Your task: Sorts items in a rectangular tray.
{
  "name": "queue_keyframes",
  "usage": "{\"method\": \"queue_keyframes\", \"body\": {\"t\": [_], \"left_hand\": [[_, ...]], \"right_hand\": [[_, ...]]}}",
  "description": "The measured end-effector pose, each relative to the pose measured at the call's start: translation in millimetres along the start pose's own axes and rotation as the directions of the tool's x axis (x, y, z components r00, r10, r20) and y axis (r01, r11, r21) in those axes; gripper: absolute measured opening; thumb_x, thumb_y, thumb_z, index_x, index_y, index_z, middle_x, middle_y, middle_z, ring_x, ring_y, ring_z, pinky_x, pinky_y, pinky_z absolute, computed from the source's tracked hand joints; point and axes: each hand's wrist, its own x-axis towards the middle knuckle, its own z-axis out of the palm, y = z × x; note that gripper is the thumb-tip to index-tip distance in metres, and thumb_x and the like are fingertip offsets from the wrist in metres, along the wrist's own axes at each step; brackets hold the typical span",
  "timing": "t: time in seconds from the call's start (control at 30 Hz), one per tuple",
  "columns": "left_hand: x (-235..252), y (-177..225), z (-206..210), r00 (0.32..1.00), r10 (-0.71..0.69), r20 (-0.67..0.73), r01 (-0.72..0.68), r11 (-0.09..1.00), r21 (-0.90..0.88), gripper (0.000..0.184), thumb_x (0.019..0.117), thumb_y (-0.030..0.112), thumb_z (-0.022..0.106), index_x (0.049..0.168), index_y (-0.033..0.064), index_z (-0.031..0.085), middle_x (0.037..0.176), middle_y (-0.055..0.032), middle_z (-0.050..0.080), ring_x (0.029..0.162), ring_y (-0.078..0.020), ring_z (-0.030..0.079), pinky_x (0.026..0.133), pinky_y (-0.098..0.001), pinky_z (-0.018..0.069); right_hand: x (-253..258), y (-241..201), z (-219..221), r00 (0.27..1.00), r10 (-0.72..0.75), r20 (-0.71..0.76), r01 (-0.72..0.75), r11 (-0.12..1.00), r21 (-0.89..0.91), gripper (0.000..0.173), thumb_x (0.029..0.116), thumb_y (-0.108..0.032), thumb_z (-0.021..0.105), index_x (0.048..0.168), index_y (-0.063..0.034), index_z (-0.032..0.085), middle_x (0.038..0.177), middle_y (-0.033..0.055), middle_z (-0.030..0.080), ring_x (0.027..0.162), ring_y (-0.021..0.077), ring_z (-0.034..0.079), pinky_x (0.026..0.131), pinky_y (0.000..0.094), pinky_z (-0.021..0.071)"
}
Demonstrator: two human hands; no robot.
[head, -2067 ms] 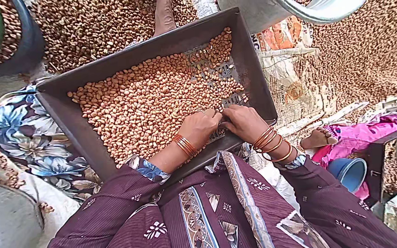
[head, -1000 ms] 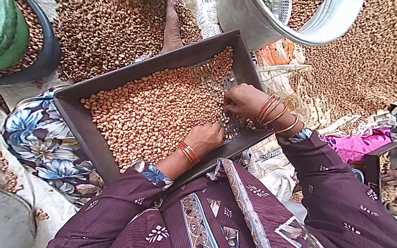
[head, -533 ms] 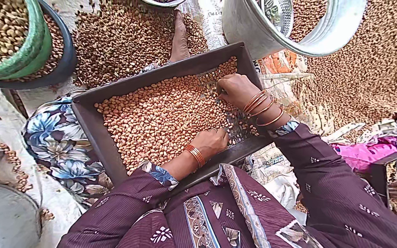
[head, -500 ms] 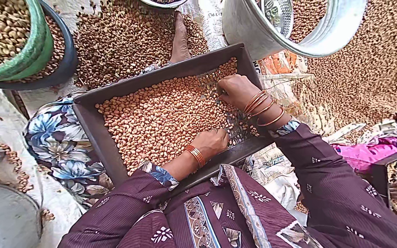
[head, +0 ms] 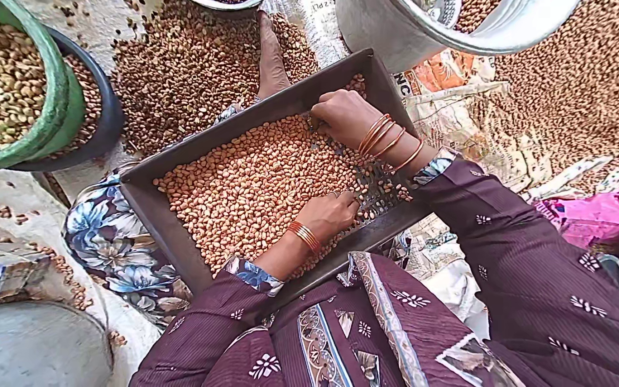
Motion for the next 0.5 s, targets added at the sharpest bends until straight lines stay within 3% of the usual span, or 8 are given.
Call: {"method": "queue_keyframes", "body": {"t": [0.13, 0.23, 0.33, 0.4, 0.5], "left_hand": [[-0.6, -1.8, 5.2, 1.0, 0.013, -0.014, -0.013, 1.0, -0.007, 0.018, 0.0978, 0.004, 0.062, 0.113, -0.0003, 0.072, 0.104, -0.0187, 0.067, 0.077, -0.0357, 0.07, 0.058, -0.0469, 0.0564], [-3.3, 0.0, 14.2, 0.995, 0.073, -0.061, -0.072, 0.997, 0.017, 0.019, 0.102, 0.015, 0.06, 0.103, 0.0003, 0.072, 0.096, -0.0171, 0.068, 0.072, -0.0332, 0.07, 0.055, -0.0441, 0.0561], [-3.0, 11.5, 11.7, 0.999, 0.003, -0.043, -0.001, 0.999, 0.053, 0.018, 0.1016, 0.011, 0.059, 0.104, -0.0015, 0.071, 0.097, -0.0185, 0.068, 0.072, -0.0342, 0.07, 0.053, -0.0444, 0.0555], [-2.3, 16.6, 11.3, 0.998, -0.059, -0.026, 0.06, 0.996, 0.058, 0.019, 0.1019, 0.009, 0.057, 0.108, -0.0027, 0.071, 0.1, -0.0198, 0.068, 0.075, -0.0356, 0.071, 0.054, -0.0456, 0.0558], [-2.8, 11.7, 13.6, 0.994, -0.104, -0.036, 0.101, 0.992, -0.07, 0.024, 0.1033, 0.02, 0.058, 0.106, -0.0009, 0.07, 0.1, -0.0181, 0.068, 0.078, -0.0343, 0.071, 0.06, -0.0473, 0.0579]], "right_hand": [[-1.7, -5.4, 1.6, 0.996, 0.071, 0.06, -0.069, 0.997, -0.039, 0.011, 0.0954, -0.002, 0.063, 0.103, 0.0038, 0.069, 0.107, 0.023, 0.065, 0.102, 0.0401, 0.067, 0.087, 0.0518, 0.052], [-1.4, -5.4, 2.0, 0.991, 0.1, 0.094, -0.099, 0.995, -0.012, 0.017, 0.0963, -0.007, 0.061, 0.109, 0.0023, 0.068, 0.11, 0.0217, 0.065, 0.104, 0.0383, 0.066, 0.088, 0.0513, 0.0517], [-2.2, -3.7, -0.2, 0.989, 0.095, 0.112, -0.101, 0.994, 0.049, 0.021, 0.0917, -0.008, 0.066, 0.11, 0.002, 0.069, 0.113, 0.0225, 0.063, 0.106, 0.039, 0.064, 0.089, 0.0529, 0.0501], [-3.7, 2.6, -3.6, 0.99, 0.075, 0.122, -0.091, 0.988, 0.127, 0.018, 0.0931, -0.01, 0.066, 0.107, -0.0004, 0.072, 0.111, 0.0201, 0.066, 0.106, 0.0367, 0.064, 0.089, 0.0534, 0.0494], [-9.0, 15.1, -10.5, 0.99, 0.069, 0.124, -0.099, 0.961, 0.258, 0.014, 0.0937, -0.014, 0.066, 0.1, -0.0068, 0.076, 0.095, 0.0109, 0.072, 0.088, 0.0267, 0.068, 0.078, 0.0503, 0.0521]]}}
